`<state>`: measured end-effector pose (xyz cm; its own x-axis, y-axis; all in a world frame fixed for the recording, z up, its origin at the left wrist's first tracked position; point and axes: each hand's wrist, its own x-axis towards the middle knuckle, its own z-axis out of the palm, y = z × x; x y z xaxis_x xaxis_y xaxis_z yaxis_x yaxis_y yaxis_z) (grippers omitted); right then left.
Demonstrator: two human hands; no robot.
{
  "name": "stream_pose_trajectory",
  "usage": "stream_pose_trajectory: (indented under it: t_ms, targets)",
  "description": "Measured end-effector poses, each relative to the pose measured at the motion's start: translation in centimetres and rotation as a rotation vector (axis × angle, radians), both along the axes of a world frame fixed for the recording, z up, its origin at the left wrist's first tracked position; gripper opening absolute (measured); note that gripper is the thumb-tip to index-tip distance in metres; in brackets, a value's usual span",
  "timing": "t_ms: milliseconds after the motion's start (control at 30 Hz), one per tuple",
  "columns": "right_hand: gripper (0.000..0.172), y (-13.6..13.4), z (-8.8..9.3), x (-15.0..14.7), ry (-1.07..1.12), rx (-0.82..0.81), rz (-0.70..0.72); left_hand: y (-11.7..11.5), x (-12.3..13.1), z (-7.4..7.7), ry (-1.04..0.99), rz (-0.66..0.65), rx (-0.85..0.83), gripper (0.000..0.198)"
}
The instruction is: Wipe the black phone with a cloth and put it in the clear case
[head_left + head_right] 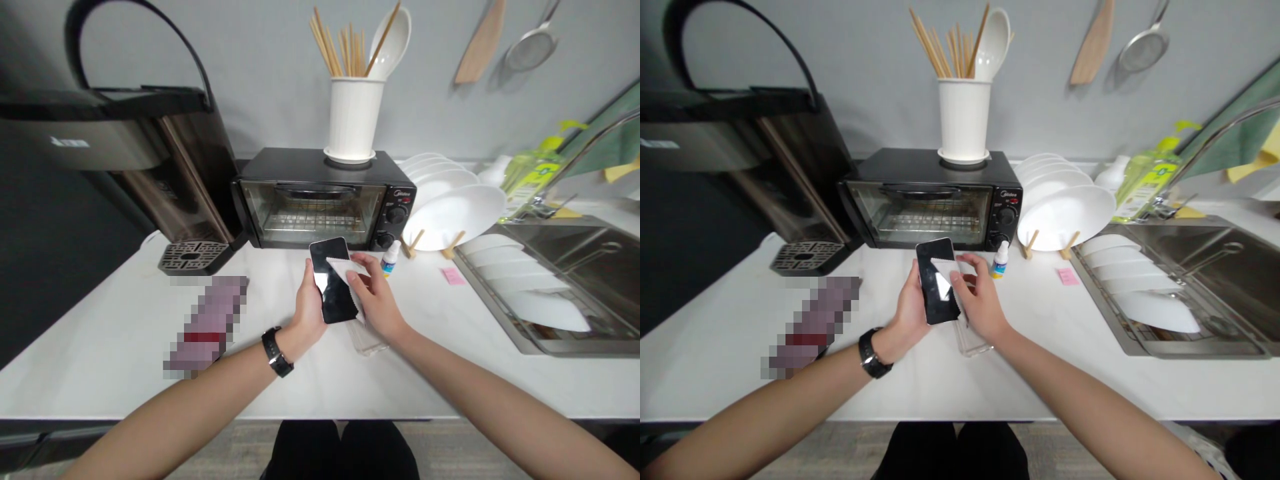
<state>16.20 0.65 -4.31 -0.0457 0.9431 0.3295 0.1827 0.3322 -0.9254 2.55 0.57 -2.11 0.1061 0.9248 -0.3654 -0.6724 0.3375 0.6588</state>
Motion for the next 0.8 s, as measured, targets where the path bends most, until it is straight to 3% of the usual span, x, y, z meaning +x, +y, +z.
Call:
stream_pose_trajectory:
  t_ms: [100,200,300,500,800]
  targets:
    - [0.035,-0.3,0.7,0.1,-0.010,-0.051,-0.019,0.5,-0.2,-0.3,0.074,0.078,0.019,0.068]
    - [0.038,-0.4,1.1,0.5,-0.029,-0.020,-0.057,0.8,-0.3,-0.7,0.157,0.115,0.074,0.076]
    - [0.044,-0.3,1.0,0.8,0.012,-0.071,-0.009,1.0,-0.5,-1.0,0.257,0.116,0.164,0.076]
    - [0.049,0.6,0.5,0.6,0.237,-0.244,0.175,1.4,-0.8,-1.2,0.494,0.247,0.410,0.037]
    - [0.048,0.8,0.5,0.4,0.326,-0.321,0.183,1.1,-0.5,-1.4,0.557,0.106,0.484,0.035]
